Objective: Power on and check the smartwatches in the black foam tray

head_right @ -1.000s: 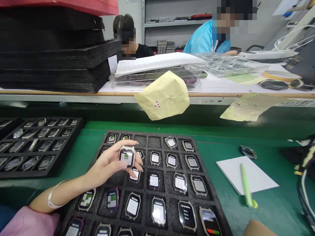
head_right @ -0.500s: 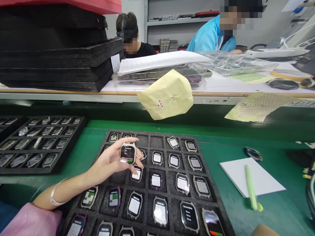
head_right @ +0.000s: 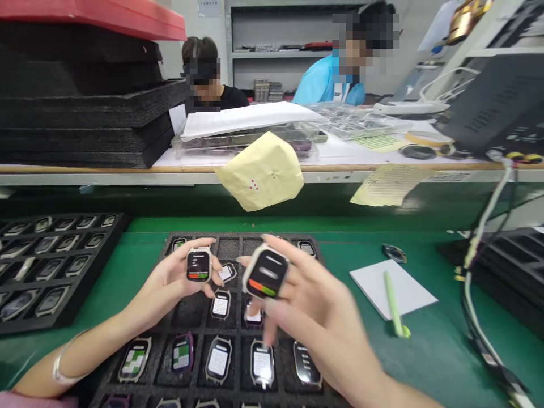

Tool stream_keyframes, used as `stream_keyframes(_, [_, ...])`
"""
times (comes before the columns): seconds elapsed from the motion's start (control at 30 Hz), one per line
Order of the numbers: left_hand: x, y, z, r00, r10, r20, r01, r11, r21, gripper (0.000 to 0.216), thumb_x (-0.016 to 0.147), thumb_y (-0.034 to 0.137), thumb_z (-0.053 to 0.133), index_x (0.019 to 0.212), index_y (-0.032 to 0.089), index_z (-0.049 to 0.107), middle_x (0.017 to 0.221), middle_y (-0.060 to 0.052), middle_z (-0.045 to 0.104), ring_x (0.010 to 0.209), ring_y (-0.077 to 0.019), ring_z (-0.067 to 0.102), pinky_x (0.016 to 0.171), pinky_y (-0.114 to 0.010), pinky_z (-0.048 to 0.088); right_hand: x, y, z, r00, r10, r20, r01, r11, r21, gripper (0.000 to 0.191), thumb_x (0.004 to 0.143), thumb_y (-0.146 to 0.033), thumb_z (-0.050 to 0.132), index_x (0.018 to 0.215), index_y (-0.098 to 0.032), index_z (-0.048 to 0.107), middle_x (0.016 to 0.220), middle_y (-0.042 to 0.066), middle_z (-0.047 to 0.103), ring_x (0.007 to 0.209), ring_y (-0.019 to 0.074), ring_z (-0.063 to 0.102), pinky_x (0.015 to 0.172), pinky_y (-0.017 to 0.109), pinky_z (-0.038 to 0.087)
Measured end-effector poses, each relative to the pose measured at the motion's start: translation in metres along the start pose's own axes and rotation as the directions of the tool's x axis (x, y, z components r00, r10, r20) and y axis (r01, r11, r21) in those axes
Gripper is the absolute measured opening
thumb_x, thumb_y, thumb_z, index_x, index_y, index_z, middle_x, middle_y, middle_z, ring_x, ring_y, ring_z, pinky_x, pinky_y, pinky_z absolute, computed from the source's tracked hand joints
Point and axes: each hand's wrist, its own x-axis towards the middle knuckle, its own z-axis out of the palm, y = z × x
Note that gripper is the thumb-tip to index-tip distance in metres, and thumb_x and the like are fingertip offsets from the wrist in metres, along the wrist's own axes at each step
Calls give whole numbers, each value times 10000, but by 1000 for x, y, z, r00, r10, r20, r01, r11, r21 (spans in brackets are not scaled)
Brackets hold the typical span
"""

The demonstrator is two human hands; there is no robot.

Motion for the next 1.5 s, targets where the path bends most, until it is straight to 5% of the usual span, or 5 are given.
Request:
stream_keyframes(0.17, [-3, 5, 0, 1000, -8, -8, 8, 999, 42, 521, 805, 65, 590, 1286, 215, 458, 1055, -84, 613, 915, -203, 611, 751, -316, 540, 21, 30, 7, 989, 140, 54, -146, 978, 148, 485, 836, -139, 690, 1282, -256, 539, 890, 46, 664, 666, 150, 634, 478, 211, 521])
stream_keyframes(0.7, [-6, 2, -6, 999, -37, 0, 37, 994, 104, 546, 790, 50, 590, 1286, 227, 446, 1054, -69, 604, 904, -197, 608, 763, -322, 536, 26, 34, 5, 983, 87, 159, -95, 994, 46, 531, 823, -58, 645, 1301, -262, 539, 1015, 49, 685, 715, 134, 660, 532, 189, 540])
stream_keyframes(1.07, [-8, -5, -3, 997, -48, 56, 43, 995, 93, 540, 797, 20, 571, 1277, 236, 451, 1043, -64, 607, 898, -181, 622, 754, -296, 550, 31, 37, 5, 992, 129, 15, -128, 990, -53, 248, 842, -180, 683, 1089, -192, 668, 777, 25, 690, 454, 71, 550, 403, 158, 436])
stream_keyframes(1.3, [-7, -4, -3, 996, -62, 66, 55, 993, 101, 536, 813, 54, 618, 1279, 237, 427, 1061, -66, 603, 904, -176, 632, 801, -323, 561, 30, 37, -3, 981, 77, 176, -92, 993, 80, 520, 833, -91, 627, 1319, -255, 539, 1024, 63, 667, 704, 144, 652, 506, 195, 526])
stream_keyframes(1.5, [-6, -6, 1, 995, -81, 58, 76, 993, 85, 550, 792, 64, 671, 1256, 235, 429, 1032, -52, 608, 895, -175, 639, 784, -320, 573, 30, 37, -3, 987, 70, 147, -73, 997, 16, 479, 859, -77, 658, 1290, -261, 561, 860, 29, 672, 653, 127, 648, 500, 172, 529])
